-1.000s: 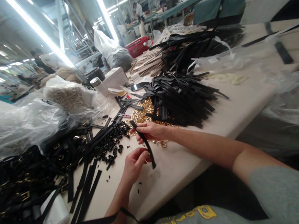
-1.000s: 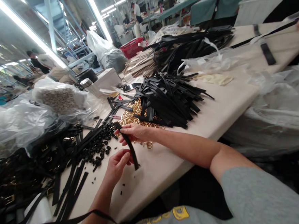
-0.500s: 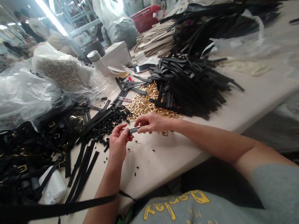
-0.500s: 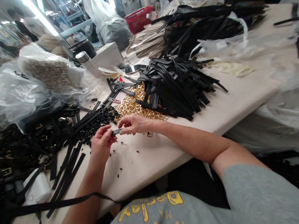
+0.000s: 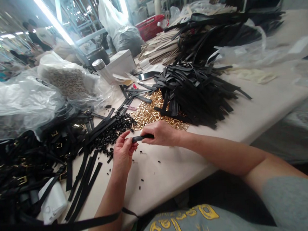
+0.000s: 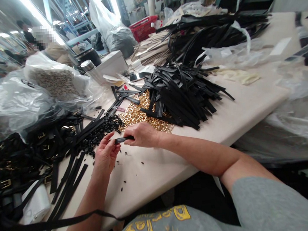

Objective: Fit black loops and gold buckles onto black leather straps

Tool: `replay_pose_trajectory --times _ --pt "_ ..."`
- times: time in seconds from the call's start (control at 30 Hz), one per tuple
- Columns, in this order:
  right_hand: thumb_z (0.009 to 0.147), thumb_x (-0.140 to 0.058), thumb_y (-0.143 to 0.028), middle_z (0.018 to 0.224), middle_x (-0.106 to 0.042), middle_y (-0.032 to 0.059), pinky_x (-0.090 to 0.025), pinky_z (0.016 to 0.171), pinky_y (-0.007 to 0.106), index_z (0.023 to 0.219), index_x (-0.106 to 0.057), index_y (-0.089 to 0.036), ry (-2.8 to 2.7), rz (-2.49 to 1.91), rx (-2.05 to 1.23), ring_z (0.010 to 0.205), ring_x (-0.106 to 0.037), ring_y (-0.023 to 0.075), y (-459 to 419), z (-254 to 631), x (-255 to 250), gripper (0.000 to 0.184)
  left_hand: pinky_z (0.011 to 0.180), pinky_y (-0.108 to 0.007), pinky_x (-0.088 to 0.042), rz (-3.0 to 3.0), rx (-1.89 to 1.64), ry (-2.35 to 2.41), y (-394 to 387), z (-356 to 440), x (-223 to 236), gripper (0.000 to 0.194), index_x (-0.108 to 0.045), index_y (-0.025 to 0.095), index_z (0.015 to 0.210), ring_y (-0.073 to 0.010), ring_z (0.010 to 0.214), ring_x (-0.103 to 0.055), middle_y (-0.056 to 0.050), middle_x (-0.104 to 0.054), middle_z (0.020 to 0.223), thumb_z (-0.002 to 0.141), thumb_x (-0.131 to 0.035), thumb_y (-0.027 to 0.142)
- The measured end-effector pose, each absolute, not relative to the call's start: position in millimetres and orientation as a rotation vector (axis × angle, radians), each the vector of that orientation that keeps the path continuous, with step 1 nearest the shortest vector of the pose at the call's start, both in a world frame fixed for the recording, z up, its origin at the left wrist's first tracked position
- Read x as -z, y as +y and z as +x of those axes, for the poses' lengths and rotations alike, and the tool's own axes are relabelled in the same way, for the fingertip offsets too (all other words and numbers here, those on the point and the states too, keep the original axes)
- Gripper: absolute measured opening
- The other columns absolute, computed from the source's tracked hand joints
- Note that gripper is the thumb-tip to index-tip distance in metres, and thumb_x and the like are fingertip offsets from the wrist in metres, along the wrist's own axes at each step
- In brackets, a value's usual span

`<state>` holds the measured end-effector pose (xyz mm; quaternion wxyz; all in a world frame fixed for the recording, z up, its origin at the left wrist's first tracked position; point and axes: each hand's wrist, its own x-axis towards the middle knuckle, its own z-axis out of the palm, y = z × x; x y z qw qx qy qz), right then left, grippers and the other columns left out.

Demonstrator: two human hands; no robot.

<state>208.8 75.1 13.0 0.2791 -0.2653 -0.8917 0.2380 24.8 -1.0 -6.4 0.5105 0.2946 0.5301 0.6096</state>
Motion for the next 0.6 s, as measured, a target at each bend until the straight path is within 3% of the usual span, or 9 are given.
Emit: replay_pose_trajectory --times 0.23,0.4,0.47,0.6 --pt "0.08 -0.062 -0.02 0.075 -0.066 0.0005 -0.036 0.059 0.025 0.078 -0.063 -0.02 -2.403 -0.612 -0.423 0.066 -0.06 0.014 75 214 -11 0.003 0.056 -0.021 -0.048 0.804 -1.454 1.241 -2 30 22 0.038 -0.069 0.024 0.105 -0.0092 0.056 -0.057 -0.001 -0.063 0.074 0.073 -0.077 0.043" --pt "0.082 -0.058 -0.021 0.074 -0.065 0.0009 -0.031 0.053 0.026 0.077 -0.062 -0.019 -2.525 -0.625 -0.215 0.061 -0.058 0.0135 75 213 -7 0.007 0.079 -0.033 -0.053 1.634 -1.355 1.449 -5 33 18 0.018 -0.073 0.024 0.091 -0.0221 0.09 -0.064 -0.009 -0.067 0.095 0.084 -0.065 0.038" --pt "0.082 -0.058 -0.022 0.074 -0.065 0.0007 -0.03 0.052 0.026 0.078 -0.062 -0.018 -2.58 -0.648 -0.179 0.061 -0.058 0.0134 74 212 -6 0.007 0.081 -0.033 -0.052 1.872 -1.33 1.494 -7 35 14 0.015 -0.072 0.024 0.09 -0.0215 0.094 -0.063 -0.008 -0.066 0.099 0.088 -0.061 0.033" --pt "0.081 -0.059 -0.022 0.075 -0.065 0.0005 -0.03 0.054 0.024 0.077 -0.062 -0.017 -2.646 -0.676 -0.184 0.063 -0.058 0.0132 73 209 -3 0.007 0.074 -0.028 -0.051 2.125 -1.319 1.534 -6 36 13 0.013 -0.068 0.022 0.086 -0.0175 0.083 -0.063 -0.005 -0.066 0.087 0.091 -0.056 0.025"
